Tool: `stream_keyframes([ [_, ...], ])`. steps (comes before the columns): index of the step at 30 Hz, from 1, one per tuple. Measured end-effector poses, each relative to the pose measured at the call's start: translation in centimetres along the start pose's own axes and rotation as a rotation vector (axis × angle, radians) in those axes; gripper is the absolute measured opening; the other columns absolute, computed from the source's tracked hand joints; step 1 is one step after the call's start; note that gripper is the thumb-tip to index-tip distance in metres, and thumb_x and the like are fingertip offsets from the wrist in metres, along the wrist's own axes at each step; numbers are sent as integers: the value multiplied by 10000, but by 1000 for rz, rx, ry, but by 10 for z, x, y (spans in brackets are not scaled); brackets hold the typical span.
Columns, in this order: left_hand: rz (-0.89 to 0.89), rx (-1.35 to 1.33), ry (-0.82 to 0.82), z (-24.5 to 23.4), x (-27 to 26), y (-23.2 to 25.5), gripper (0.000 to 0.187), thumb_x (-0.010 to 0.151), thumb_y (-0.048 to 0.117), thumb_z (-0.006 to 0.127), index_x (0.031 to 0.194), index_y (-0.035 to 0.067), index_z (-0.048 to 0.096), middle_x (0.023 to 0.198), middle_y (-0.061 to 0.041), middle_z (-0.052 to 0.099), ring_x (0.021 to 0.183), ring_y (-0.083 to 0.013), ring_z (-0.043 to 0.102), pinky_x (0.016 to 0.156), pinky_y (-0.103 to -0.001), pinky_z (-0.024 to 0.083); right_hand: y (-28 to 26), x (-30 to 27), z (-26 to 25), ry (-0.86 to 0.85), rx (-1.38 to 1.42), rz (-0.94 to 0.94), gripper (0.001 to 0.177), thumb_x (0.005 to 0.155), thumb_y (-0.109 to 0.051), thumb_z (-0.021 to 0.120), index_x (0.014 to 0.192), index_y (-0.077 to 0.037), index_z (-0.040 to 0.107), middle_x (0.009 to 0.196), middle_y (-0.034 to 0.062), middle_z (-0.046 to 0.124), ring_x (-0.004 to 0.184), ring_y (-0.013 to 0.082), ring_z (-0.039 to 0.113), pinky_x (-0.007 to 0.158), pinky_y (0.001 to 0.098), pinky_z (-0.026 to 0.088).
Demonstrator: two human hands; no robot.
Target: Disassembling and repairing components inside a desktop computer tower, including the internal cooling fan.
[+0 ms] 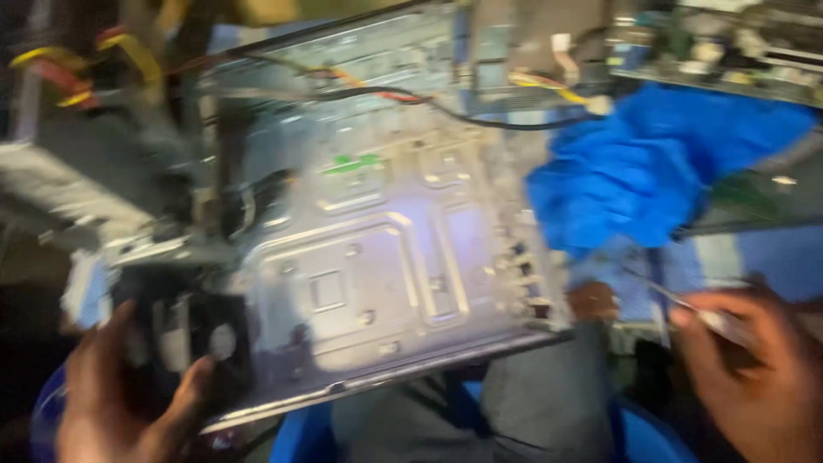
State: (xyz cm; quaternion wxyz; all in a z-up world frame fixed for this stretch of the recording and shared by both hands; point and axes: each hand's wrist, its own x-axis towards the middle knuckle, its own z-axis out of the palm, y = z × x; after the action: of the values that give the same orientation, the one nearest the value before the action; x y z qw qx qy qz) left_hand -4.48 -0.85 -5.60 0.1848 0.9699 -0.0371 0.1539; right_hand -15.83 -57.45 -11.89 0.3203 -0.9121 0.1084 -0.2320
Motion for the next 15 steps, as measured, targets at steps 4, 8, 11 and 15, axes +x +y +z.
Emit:
stream_keyframes([
  [4,-41,59,-37,14,-5,-33,1006,677,283,875,1553,-60,518,1292,-314,568,1211,-421,603,1060,-488,494,-71,37,-1,-73,-35,293,197,940,-81,766,1125,-56,704,887,79,674,722,145,634,606,274,494],
  [8,96,-55,23,49,-22,-94,911,767,253,876,1499,-85,452,1256,-278,561,1190,-383,604,1112,-456,476,-81,50,-4,-89,-9,87,186,891,-85,764,1061,-50,701,907,57,679,758,107,660,630,253,519],
  [11,101,-242,47,67,-26,-107,814,876,188,796,1517,-96,382,1309,-266,542,1289,-366,587,1164,-443,463,-81,54,-8,-139,26,126,181,866,-81,768,1034,-43,710,870,41,716,719,94,685,601,246,538],
  [15,73,-273,33,82,-20,-127,820,863,166,750,1522,-107,345,1358,-305,520,1335,-381,581,1157,-469,482,-70,48,-12,-130,107,150,147,878,-54,764,1015,-34,712,838,75,731,723,139,679,614,270,532],
])
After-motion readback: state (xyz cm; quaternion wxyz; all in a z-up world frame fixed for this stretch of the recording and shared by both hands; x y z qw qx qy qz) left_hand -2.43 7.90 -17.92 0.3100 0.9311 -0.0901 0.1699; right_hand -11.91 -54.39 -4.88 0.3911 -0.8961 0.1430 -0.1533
